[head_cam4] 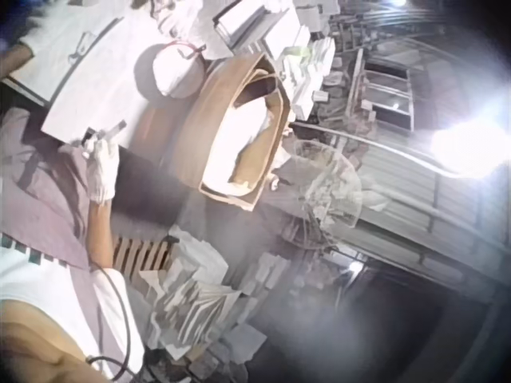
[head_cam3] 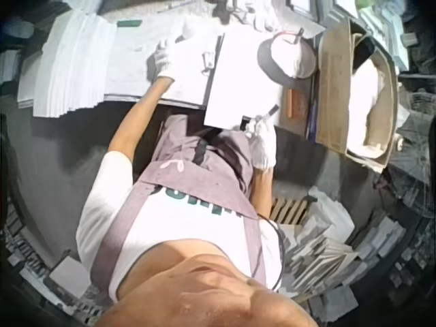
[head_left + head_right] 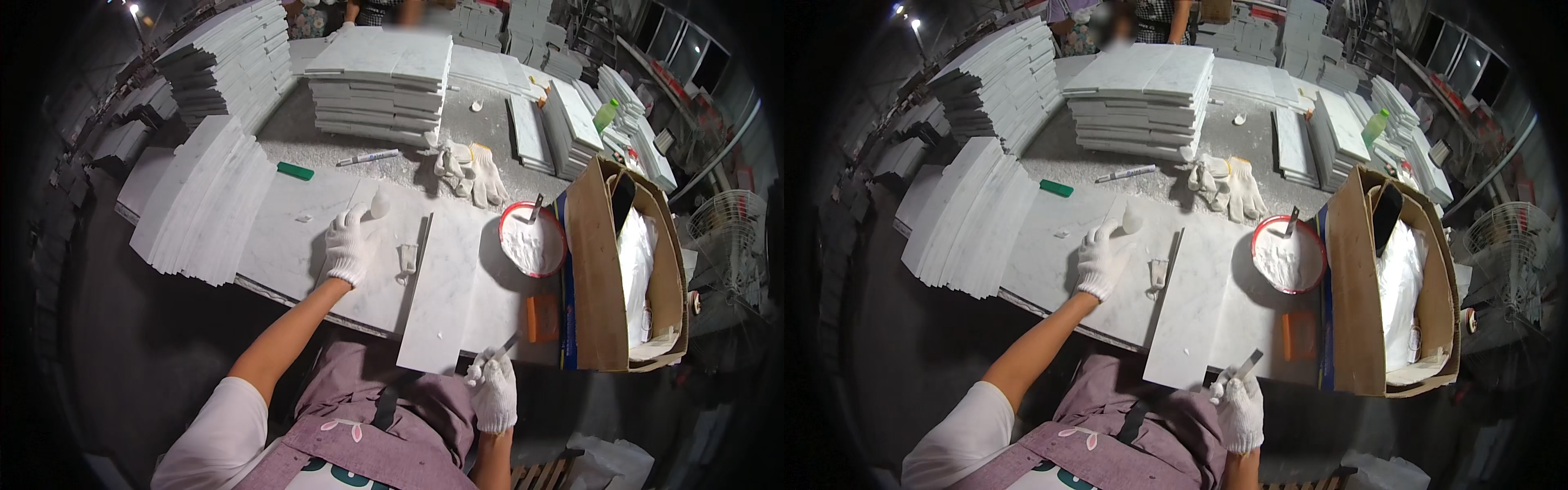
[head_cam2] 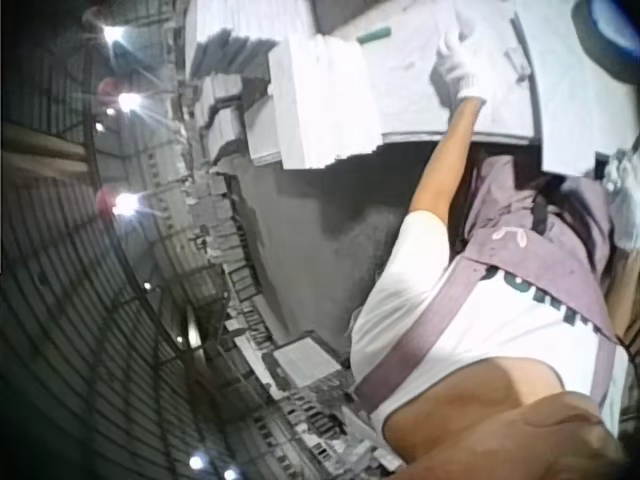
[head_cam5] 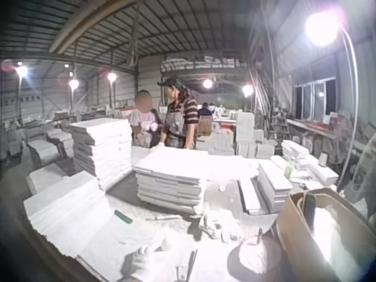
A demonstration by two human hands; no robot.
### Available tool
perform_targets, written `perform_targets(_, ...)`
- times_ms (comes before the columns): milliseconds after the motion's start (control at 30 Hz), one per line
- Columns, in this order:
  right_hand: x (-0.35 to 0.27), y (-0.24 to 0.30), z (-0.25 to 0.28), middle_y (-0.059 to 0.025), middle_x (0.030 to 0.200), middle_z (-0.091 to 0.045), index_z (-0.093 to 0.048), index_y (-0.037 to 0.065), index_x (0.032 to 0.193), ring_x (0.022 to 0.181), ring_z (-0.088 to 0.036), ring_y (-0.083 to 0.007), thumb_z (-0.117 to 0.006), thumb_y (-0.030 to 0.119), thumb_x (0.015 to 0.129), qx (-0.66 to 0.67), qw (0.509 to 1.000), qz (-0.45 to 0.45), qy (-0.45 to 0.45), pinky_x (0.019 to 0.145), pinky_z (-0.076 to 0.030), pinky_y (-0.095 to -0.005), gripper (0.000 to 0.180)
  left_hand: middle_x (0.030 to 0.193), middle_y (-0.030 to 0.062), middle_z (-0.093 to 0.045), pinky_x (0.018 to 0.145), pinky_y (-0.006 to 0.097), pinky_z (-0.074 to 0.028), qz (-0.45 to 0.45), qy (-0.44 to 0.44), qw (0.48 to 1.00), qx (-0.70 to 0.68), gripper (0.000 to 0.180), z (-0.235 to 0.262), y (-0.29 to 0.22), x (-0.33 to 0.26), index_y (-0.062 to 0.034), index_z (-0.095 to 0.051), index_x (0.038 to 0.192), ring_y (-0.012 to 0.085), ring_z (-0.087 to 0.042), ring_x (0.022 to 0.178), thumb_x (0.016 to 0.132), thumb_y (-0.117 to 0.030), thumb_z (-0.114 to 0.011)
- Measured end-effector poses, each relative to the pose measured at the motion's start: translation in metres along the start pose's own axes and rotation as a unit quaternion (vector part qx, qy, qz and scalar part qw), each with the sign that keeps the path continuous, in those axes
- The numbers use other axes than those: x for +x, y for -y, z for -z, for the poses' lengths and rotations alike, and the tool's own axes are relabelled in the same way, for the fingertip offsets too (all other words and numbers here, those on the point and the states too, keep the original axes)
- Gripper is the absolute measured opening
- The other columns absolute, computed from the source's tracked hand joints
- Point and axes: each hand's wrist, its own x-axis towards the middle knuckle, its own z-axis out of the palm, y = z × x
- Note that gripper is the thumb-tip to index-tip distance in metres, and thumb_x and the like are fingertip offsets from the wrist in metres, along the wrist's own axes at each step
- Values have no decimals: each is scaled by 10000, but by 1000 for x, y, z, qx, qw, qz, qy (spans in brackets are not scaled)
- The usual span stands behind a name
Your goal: The person scrapes the edges of rectangular white tiles with a metal scraper, repeatedly flipping each tile to work on different sides. The person places finished tiles into a stack on the table.
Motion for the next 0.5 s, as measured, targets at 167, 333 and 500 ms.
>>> perform_targets(167,-6,-1,0,-57,903,-578,-588,65,1062,796,-572,-175,-658,247,1004,-66,997,27,-30,659,-489,-312,204,1087,100,-646,910,466,-486,66,24,997,26,487,-32,-2,28,-156,-639,1202,334,-605,1051,796,-371,-802)
perform_targets(333,-1,9,-30,-41,843,-597,-594,-18,1128,723,-538,-137,-661,354,993,-174,980,1,-96,691,-485,-289,401,1117,89,-688,934,448,-496,87,28,995,34,426,-45,6,29,-151,-713,1131,323,-631,1067,792,-392,-802)
perform_targets(500,-3,15,-45,-28,902,-610,-627,34,1071,764,-553,-121,-550,127,1041,-119,989,10,-88,680,-477,-269,125,1083,88,-694,944,453,-497,103,23,994,-27,414,-26,-7,29,-116,-713,1133,318,-639,1042,805,-352,-804)
